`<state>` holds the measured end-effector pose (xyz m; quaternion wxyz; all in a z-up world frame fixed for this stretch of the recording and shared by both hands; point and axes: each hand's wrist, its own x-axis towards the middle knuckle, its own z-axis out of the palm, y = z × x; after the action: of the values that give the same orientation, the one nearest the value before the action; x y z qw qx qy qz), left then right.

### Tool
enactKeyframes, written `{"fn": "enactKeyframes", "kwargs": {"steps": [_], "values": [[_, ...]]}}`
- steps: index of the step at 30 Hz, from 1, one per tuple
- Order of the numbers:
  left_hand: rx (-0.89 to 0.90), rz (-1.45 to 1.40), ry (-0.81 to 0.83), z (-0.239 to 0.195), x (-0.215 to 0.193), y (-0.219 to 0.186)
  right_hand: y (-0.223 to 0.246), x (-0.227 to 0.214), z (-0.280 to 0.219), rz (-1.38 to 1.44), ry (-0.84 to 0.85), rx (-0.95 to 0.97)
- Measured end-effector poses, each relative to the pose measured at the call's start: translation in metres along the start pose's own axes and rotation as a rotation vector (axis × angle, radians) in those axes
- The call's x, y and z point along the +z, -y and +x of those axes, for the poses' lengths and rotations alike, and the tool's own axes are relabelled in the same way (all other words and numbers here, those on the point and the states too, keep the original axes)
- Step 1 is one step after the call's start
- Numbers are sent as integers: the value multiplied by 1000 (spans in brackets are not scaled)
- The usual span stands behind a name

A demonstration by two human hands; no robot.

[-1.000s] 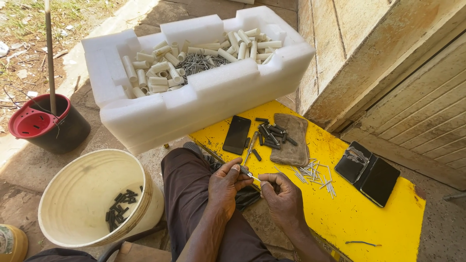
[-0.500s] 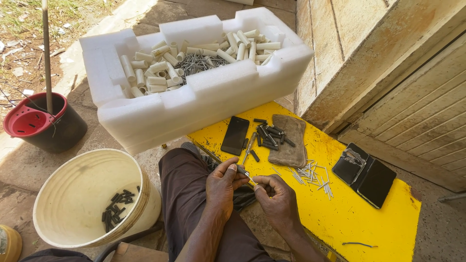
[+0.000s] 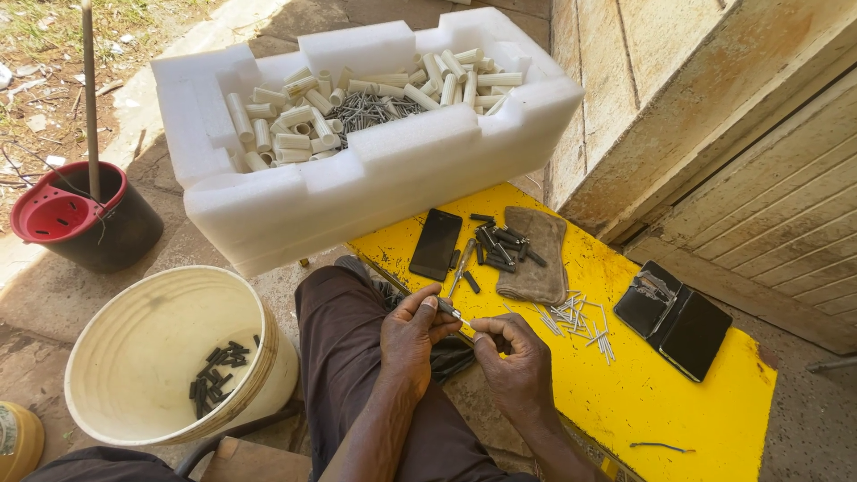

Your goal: The person is manually assembling small white cylindrical components by inserting metal pins into them on a yellow work surface.

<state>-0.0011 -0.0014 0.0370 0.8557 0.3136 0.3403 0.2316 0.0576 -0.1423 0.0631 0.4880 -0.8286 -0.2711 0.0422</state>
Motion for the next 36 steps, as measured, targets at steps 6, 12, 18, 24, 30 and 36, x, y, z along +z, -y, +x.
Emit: {"fn": "enactKeyframes", "kwargs": {"steps": [6, 12, 18, 24, 30, 36], "values": [[6, -10, 7, 3, -2, 3, -4, 6, 4, 281, 14, 312], [-12, -79, 33, 5, -6, 3, -21, 11, 14, 783, 45, 570], [-19, -122, 64, 5, -8, 0, 5, 4, 8, -67, 15, 26], [-15, -105, 21, 4, -7, -2, -3, 6, 9, -339, 1, -329], [-29, -95, -2, -2, -5, -5, 5, 7, 9, -243, 35, -227], [-17, -129, 0, 5, -9, -1, 17, -6, 12, -250, 67, -116]]}}
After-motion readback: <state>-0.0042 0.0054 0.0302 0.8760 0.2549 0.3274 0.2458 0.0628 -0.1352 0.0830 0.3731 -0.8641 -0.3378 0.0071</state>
